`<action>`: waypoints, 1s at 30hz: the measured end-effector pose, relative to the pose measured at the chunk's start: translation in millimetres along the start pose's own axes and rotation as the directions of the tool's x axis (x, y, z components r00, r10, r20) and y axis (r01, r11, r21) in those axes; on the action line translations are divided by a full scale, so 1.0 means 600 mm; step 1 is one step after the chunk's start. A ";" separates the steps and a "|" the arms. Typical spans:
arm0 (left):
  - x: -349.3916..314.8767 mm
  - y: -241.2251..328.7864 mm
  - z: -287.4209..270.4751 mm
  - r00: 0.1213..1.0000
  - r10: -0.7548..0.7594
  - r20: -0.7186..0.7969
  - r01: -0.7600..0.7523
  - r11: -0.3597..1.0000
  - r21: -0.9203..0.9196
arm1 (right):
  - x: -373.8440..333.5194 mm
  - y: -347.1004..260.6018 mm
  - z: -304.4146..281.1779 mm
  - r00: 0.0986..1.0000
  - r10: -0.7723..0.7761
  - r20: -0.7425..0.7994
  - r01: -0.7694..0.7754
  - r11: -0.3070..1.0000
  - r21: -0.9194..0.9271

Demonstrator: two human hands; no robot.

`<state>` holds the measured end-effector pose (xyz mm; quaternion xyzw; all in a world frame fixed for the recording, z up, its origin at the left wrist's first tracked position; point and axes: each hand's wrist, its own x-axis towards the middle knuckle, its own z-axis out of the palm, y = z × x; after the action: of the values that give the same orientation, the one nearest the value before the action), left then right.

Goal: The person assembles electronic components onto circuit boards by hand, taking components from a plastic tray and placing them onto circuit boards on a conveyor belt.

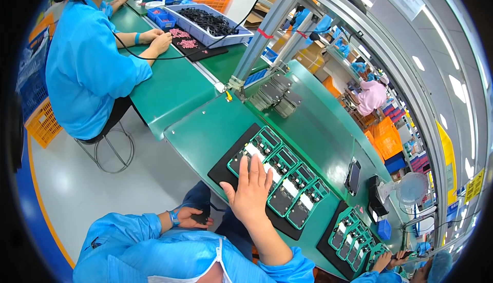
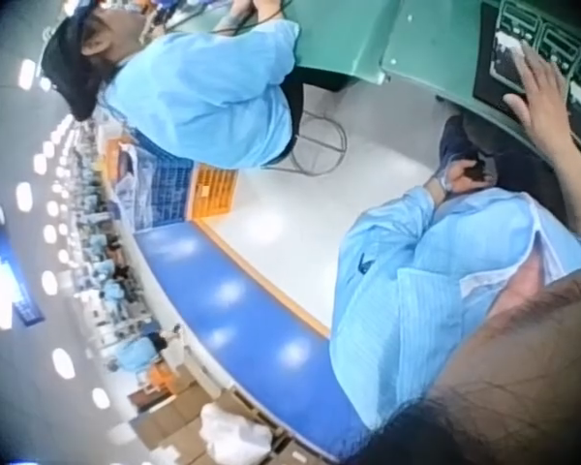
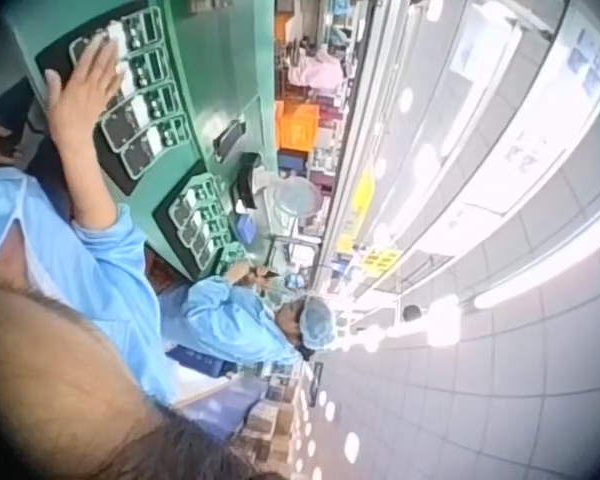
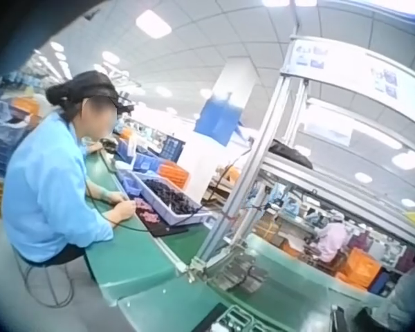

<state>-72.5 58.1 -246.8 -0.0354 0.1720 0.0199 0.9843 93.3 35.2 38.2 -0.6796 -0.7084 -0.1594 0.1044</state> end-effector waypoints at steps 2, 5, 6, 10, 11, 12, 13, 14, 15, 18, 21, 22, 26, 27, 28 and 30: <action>0.001 0.004 0.002 1.000 -0.003 0.008 0.003 1.000 0.025 | -0.004 0.004 0.032 0.999 -0.002 0.050 0.002 1.000 -0.007; -0.001 -0.002 0.015 0.999 0.005 -0.040 -0.003 0.999 0.039 | -0.024 -0.001 0.050 1.000 0.012 0.024 -0.011 1.000 -0.008; -0.001 -0.001 0.015 0.999 0.000 -0.042 0.002 0.999 0.050 | -0.026 -0.002 0.050 1.000 0.021 0.016 -0.021 1.000 -0.009; 0.010 -0.003 0.014 1.000 -0.015 -0.004 0.015 0.998 0.066 | -0.035 0.007 0.060 0.999 0.021 -0.028 -0.021 1.000 -0.015; 0.010 -0.004 0.012 1.000 -0.002 0.002 0.002 0.996 0.094 | -0.035 0.006 0.061 0.999 0.020 -0.042 -0.021 1.000 -0.014; 0.012 -0.001 0.006 1.000 -0.014 0.000 0.014 0.994 0.104 | -0.034 0.005 0.061 0.998 0.027 -0.048 -0.027 1.000 -0.002; 0.016 0.003 -0.004 1.000 -0.027 -0.003 0.027 0.997 0.066 | -0.033 0.005 0.063 0.998 0.028 -0.058 -0.028 1.000 0.005; 0.020 0.004 -0.006 0.999 -0.040 -0.003 0.040 0.999 0.027 | -0.034 0.008 0.064 0.997 0.028 -0.065 -0.027 1.000 0.010; 0.024 0.003 -0.008 0.999 -0.052 -0.002 0.052 0.998 0.038 | -0.036 0.010 0.063 0.997 0.030 -0.067 -0.029 1.000 0.008; 0.027 0.001 -0.003 0.997 -0.076 -0.009 0.076 0.996 0.035 | -0.040 0.014 0.068 0.995 0.041 -0.096 -0.038 0.999 0.030; 0.028 -0.008 0.003 0.998 -0.034 -0.054 0.039 0.993 0.108 | -0.042 0.019 0.071 0.993 0.045 -0.105 -0.041 0.998 0.040; 0.028 -0.009 0.000 0.999 -0.028 -0.040 0.032 0.995 0.100 | -0.043 0.020 0.071 0.993 0.046 -0.110 -0.041 0.998 0.049; 0.019 -0.002 -0.012 0.999 -0.029 -0.033 0.031 0.998 0.064 | -0.039 0.016 0.076 0.992 0.051 -0.116 -0.043 0.997 0.069; 0.018 -0.001 -0.011 0.999 -0.027 -0.034 0.029 0.997 0.067 | -0.038 0.015 0.077 0.992 0.052 -0.115 -0.045 0.997 0.071; 0.016 0.000 -0.010 0.999 -0.023 -0.047 0.026 0.997 0.071 | -0.037 0.015 0.077 0.992 0.052 -0.118 -0.044 0.996 0.072; 0.013 -0.004 -0.011 0.998 -0.012 -0.060 0.016 0.997 0.074 | -0.038 0.013 0.076 0.992 0.054 -0.113 -0.046 0.997 0.067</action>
<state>-67.4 55.6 -255.4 -0.0004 0.2016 0.0056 0.9795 105.7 30.8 -11.6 -0.6833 -0.6887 -0.1726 0.1705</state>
